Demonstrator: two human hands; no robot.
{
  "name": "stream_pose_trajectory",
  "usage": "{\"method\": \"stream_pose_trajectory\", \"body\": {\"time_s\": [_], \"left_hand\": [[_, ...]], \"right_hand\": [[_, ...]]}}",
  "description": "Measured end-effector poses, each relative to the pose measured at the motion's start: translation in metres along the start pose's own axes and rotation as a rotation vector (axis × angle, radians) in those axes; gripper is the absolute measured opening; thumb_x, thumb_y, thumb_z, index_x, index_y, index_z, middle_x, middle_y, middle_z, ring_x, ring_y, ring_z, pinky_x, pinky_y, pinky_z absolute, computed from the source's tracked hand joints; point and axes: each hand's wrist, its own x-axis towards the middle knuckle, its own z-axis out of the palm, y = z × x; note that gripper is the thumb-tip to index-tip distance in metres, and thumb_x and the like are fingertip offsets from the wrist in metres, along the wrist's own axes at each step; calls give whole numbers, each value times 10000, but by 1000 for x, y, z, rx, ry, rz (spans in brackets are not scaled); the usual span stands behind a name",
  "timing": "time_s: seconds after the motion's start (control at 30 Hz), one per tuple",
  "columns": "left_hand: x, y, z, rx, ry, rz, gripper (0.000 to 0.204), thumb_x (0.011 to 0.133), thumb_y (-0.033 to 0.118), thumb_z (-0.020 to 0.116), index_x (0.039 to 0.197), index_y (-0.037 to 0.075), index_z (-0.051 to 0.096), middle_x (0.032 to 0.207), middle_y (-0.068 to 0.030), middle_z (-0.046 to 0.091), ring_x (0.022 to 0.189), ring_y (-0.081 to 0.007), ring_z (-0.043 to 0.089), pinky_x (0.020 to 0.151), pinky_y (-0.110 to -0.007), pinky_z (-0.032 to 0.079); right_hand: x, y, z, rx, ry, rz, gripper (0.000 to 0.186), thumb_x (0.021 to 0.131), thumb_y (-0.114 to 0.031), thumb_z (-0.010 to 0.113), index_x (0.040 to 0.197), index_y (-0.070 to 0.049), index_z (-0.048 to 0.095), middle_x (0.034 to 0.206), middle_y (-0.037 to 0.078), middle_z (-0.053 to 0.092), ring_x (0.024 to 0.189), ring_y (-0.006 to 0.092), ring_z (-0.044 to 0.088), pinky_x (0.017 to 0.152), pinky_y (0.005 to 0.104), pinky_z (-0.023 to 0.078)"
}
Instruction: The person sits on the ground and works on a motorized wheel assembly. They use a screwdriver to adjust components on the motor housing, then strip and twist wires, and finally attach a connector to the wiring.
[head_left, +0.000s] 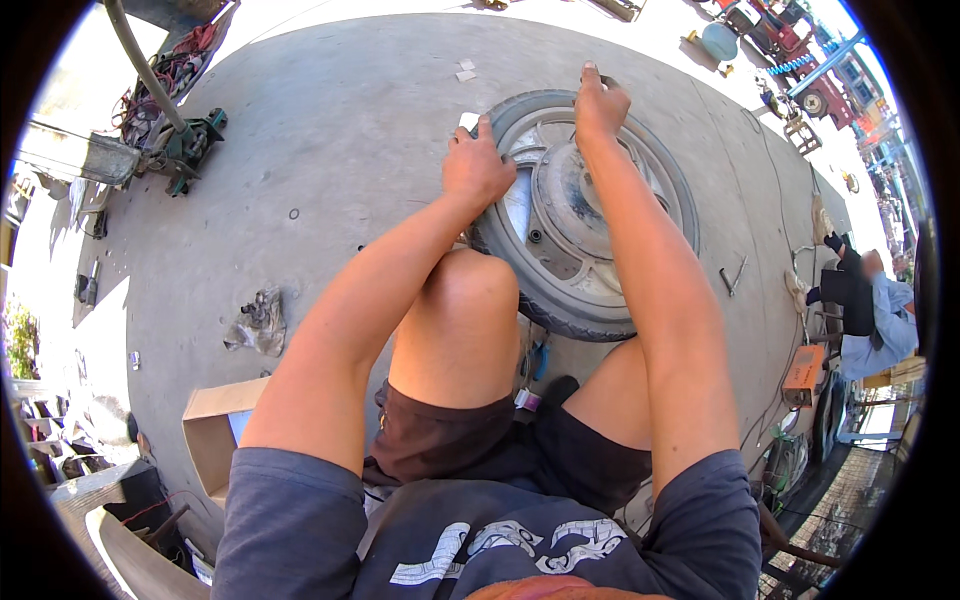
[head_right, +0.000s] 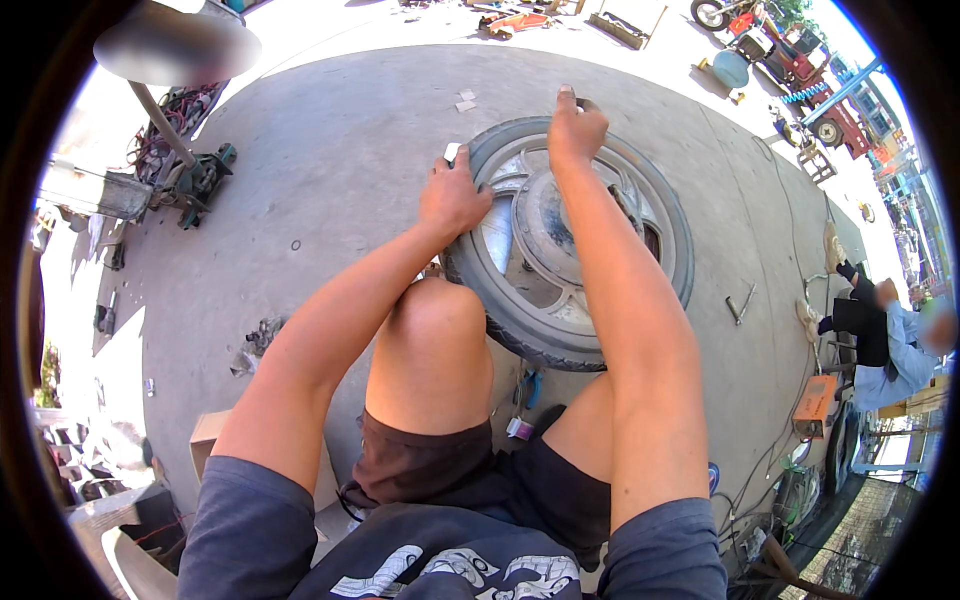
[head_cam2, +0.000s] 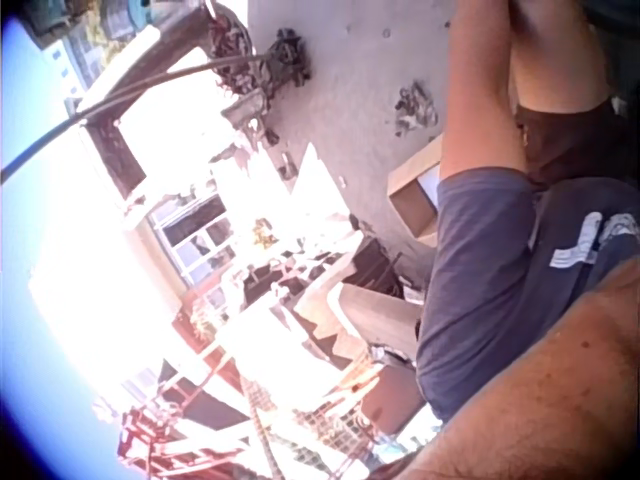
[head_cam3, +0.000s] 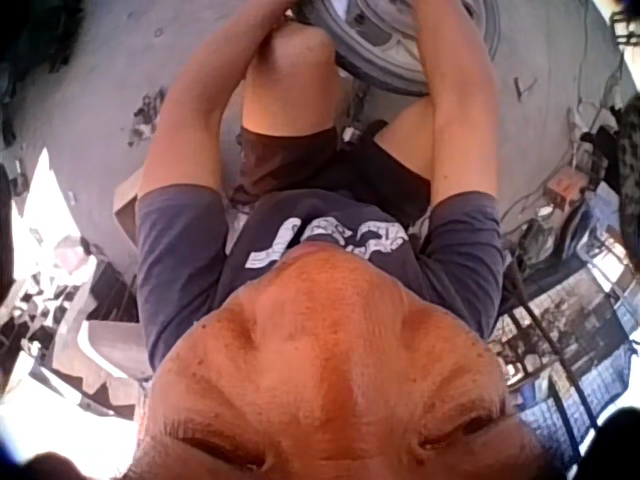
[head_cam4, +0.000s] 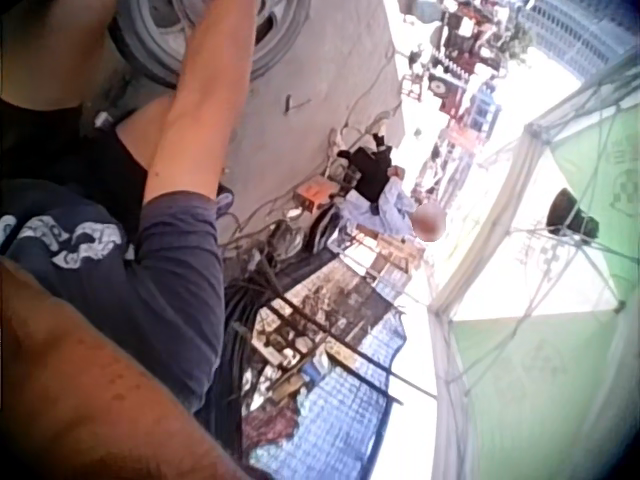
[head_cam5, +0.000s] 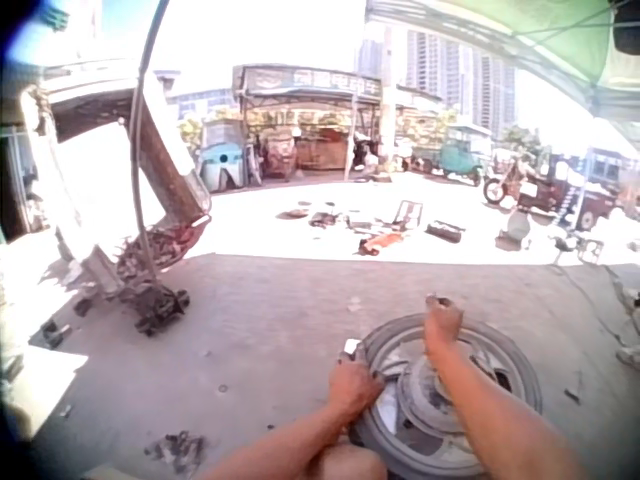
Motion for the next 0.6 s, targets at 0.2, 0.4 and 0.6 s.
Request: {"method": "stream_pose_trajectory", "body": {"time_s": [0.2, 0.4, 0.6], "left_hand": [[1, -3, 3, -10, 25, 13, 783, 804, 299, 669, 1462, 36, 335, 1282, -279, 467, 1166, -414, 514, 932, -464, 498], [1, -3, 2, -8, 26, 22, 775, 802, 290, 667, 1453, 30, 338, 1279, -286, 469, 1164, -417, 516, 928, -465, 500], [0, -1, 0, -13, 8, 1, 777, 818, 320, 664, 1466, 51, 331, 1295, -275, 473, 1193, -412, 510, 951, -460, 490]], "right_hand": [[11, -2, -12, 120, -305, 52, 364, 874, -289, 626, 819, 66, 681, 635, 106, 598, 563, 214, 560, 598, 362, 456], [21, -12, -23, 382, -593, 251, 282, 910, -197, 593, 733, 20, 625, 538, -4, 419, 439, 117, 398, 450, 284, 328], [15, -36, -22, 348, -540, 184, 280, 911, -180, 587, 724, 27, 611, 539, 4, 432, 445, 115, 399, 448, 282, 324]]}}
